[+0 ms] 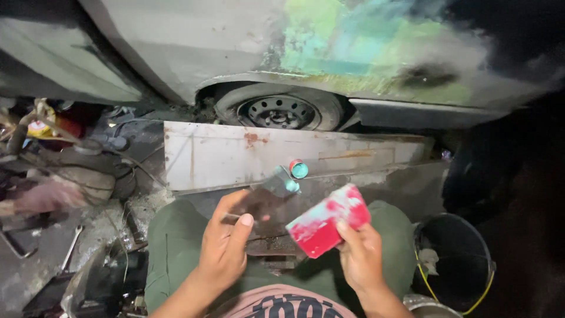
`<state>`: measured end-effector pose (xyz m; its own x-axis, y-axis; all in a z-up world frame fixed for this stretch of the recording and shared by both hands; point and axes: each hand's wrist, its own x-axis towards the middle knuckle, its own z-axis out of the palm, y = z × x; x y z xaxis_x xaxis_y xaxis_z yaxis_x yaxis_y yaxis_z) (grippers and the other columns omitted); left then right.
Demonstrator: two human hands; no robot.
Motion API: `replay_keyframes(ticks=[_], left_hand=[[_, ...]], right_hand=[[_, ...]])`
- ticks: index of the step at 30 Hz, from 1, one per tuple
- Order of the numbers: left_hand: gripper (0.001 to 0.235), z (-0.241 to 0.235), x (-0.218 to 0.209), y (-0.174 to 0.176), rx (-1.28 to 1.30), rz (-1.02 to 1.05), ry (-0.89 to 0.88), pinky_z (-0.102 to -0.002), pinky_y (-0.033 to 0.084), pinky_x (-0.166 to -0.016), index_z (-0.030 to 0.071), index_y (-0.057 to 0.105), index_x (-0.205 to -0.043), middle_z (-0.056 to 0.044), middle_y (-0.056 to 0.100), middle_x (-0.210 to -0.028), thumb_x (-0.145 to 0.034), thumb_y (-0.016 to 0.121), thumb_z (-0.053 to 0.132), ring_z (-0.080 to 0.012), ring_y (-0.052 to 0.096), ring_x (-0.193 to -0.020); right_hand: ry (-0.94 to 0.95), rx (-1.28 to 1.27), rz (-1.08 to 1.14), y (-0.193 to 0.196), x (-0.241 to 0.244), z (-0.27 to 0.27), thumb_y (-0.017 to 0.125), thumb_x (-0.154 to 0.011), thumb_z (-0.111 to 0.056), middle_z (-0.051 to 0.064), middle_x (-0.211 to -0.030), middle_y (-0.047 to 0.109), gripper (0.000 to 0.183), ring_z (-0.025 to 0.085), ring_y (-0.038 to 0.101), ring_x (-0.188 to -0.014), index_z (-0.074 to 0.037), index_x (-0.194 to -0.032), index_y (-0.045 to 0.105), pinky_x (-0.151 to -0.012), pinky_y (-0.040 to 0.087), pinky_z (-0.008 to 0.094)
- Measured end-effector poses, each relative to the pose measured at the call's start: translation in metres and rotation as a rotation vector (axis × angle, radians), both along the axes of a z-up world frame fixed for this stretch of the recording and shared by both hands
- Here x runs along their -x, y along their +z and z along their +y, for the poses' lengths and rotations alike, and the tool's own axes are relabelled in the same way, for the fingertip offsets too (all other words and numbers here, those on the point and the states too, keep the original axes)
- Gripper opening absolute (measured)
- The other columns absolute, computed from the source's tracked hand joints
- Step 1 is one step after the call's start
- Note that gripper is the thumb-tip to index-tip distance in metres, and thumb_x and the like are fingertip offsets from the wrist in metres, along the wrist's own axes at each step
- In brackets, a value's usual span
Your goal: The person scoops a light blue paste from a container onto a metal scraper using a small tool, then spreads the paste onto a red plastic card. They use the red card to apply the filler to the car's front bumper, smoothing it over the surface.
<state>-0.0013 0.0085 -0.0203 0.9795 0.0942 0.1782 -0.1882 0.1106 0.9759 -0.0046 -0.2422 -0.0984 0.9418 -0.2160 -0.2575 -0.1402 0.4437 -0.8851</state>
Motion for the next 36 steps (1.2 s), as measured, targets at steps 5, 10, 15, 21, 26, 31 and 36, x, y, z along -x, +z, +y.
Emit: replay_keyframes(ticks=[5,10,15,21,26,31,36], left_hand=[[0.043,0.001,-0.017,0.015,-0.413,-0.145,-0.228,-0.040,0.051,-0.105,0.005,0.061,-0.125,-0.015,0.070,-0.134,-0.085,0.046,0.001,-0.0293,0.069,-0.122],[0.054,0.006,-0.015,0.004,-0.696,-0.339,-0.282,-0.041,0.049,-0.100,0.009,0.056,-0.137,-0.009,0.065,-0.144,-0.084,0.050,-0.002,-0.0301,0.067,-0.122],[0.071,0.012,-0.016,-0.003,-1.114,-0.310,-0.492,-0.046,0.056,-0.090,0.013,0.046,-0.146,-0.012,0.044,-0.158,-0.078,0.062,0.000,-0.0349,0.045,-0.136],[0.073,0.031,-0.019,-0.024,-1.261,-0.406,-0.441,-0.044,0.056,-0.090,0.009,0.044,-0.151,-0.012,0.046,-0.160,-0.079,0.055,0.001,-0.0353,0.053,-0.133],[0.069,0.034,-0.020,-0.034,-1.241,-0.385,-0.404,-0.044,0.056,-0.092,0.007,0.044,-0.150,-0.014,0.048,-0.157,-0.082,0.053,0.002,-0.0345,0.051,-0.135],[0.063,0.032,-0.022,-0.064,-1.215,-0.225,-0.374,-0.044,0.056,-0.086,0.012,0.052,-0.140,-0.005,0.065,-0.138,-0.080,0.068,0.013,-0.0265,0.059,-0.125],[0.030,0.012,-0.010,-0.068,0.064,0.737,-0.162,-0.031,0.051,-0.055,0.003,0.066,-0.118,-0.013,0.069,-0.086,-0.093,0.052,0.010,-0.0267,0.066,-0.050]], right_hand=[[0.108,-0.077,0.044,0.004,-0.017,0.020,0.068,-0.094,-0.010,0.007,-0.084,0.073,0.010,0.014,0.066,-0.068,-0.004,-0.102,0.068,-0.052,0.049,0.024],[0.086,-0.060,0.143,0.008,-0.023,0.030,0.065,-0.095,-0.011,0.002,-0.079,0.068,0.007,0.007,0.055,-0.061,-0.006,-0.098,0.069,-0.050,0.044,0.021],[0.120,-0.112,0.204,0.009,-0.027,0.031,0.059,-0.097,-0.008,0.003,-0.085,0.068,0.014,0.006,0.055,-0.063,-0.005,-0.109,0.068,-0.049,0.044,0.019],[0.162,-0.152,0.235,0.035,-0.028,0.036,0.063,-0.095,-0.013,0.012,-0.101,0.076,0.032,0.014,0.067,-0.076,-0.001,-0.124,0.069,-0.060,0.054,0.025],[0.172,-0.146,0.216,0.030,-0.028,0.032,0.063,-0.096,-0.013,0.013,-0.102,0.076,0.029,0.018,0.070,-0.083,-0.002,-0.122,0.068,-0.063,0.056,0.027],[0.198,-0.157,-0.003,0.042,-0.030,0.009,0.065,-0.097,-0.014,0.011,-0.094,0.077,0.013,0.017,0.071,-0.078,-0.006,-0.107,0.069,-0.059,0.055,0.025],[0.095,0.777,-0.402,0.059,-0.020,-0.032,0.070,-0.094,-0.019,-0.004,-0.082,0.068,0.024,0.003,0.044,-0.062,-0.005,-0.111,0.077,-0.060,0.037,0.020]])
